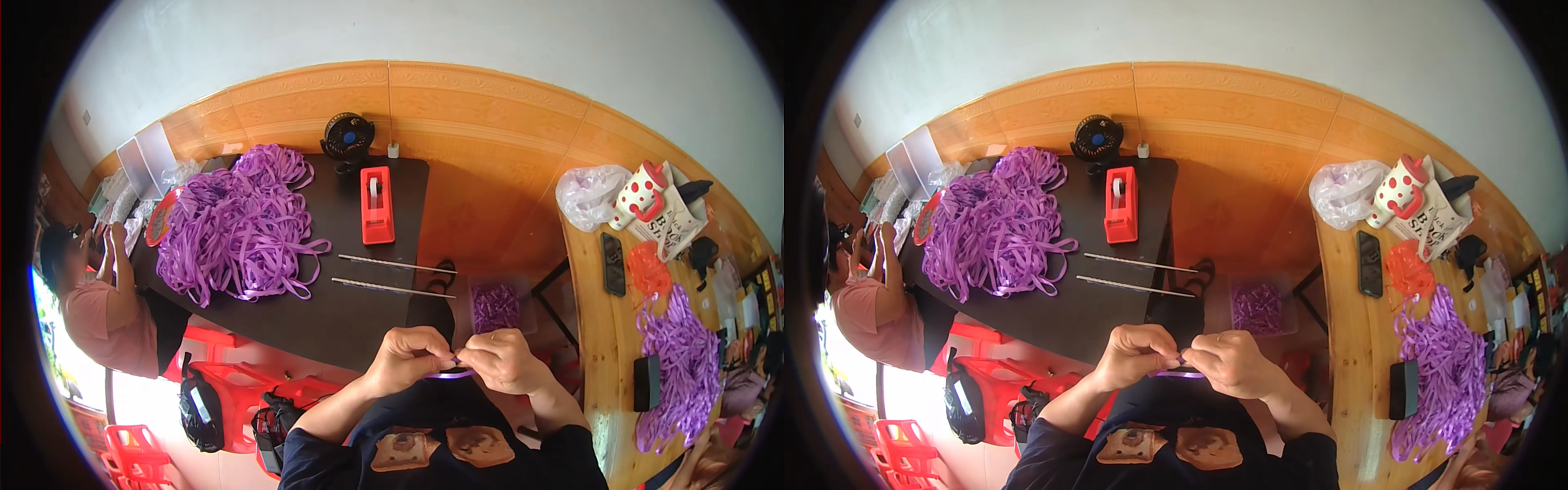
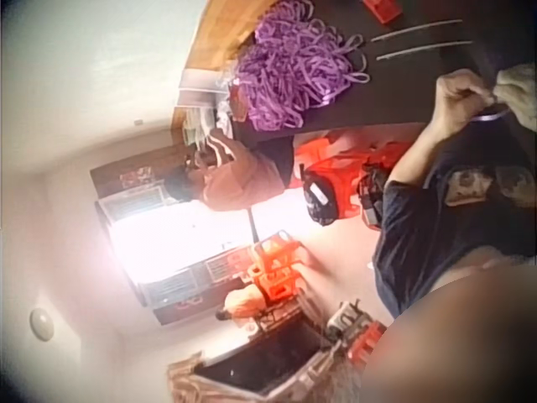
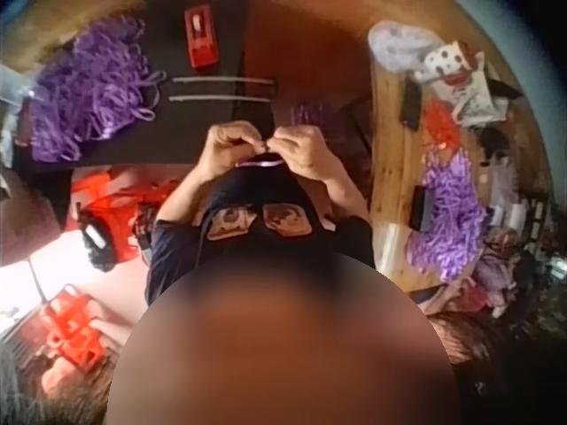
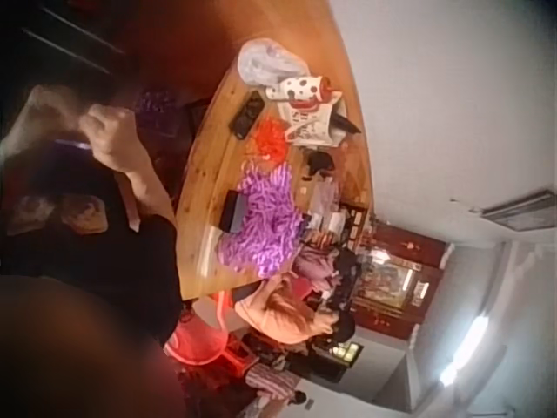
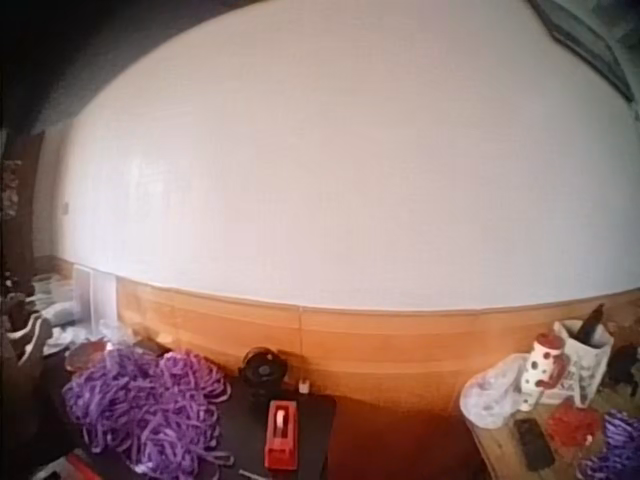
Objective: Wrapping purple lanyards or ribbons around a wire jig on a table and securing them with tape.
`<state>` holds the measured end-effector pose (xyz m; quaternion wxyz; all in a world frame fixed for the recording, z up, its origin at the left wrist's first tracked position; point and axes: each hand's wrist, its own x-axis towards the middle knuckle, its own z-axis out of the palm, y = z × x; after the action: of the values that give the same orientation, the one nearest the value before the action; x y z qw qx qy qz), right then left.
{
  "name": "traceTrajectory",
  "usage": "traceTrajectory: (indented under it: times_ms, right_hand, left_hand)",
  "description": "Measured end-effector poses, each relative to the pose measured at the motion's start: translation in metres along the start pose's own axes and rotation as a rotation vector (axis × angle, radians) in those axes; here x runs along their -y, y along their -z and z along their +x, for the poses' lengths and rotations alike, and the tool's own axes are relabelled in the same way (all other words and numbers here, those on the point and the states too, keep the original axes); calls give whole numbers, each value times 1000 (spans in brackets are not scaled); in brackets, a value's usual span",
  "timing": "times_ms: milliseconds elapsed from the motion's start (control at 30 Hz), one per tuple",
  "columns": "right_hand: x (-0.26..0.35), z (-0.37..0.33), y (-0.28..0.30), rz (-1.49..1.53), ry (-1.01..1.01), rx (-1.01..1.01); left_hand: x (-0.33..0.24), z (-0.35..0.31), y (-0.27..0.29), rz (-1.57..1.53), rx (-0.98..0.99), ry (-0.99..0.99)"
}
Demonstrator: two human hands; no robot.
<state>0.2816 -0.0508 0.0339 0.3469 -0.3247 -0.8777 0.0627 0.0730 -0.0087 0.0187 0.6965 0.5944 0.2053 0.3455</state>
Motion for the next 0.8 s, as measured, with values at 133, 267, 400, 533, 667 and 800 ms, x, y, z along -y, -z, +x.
traceTrajectory:
  times_ms: [133,267,400,533,667,800]
  right_hand:
    - [-2,-3,-8,79,22,-66]
    - [2,0,-11,175,49,-172]
    - [4,2,-9,166,56,-191]
    - [4,4,-5,132,65,-148]
    - [5,4,-2,217,64,-90]
    - [5,3,-4,296,65,-99]
  left_hand:
    - [5,-2,-1,-62,0,-19]
    - [7,-5,0,-126,46,-44]
    - [9,-5,1,-179,57,-53]
    - [5,-4,1,-79,53,-139]
    - [10,-5,-1,-227,81,-105]
    - [15,-6,-2,-295,100,-120]
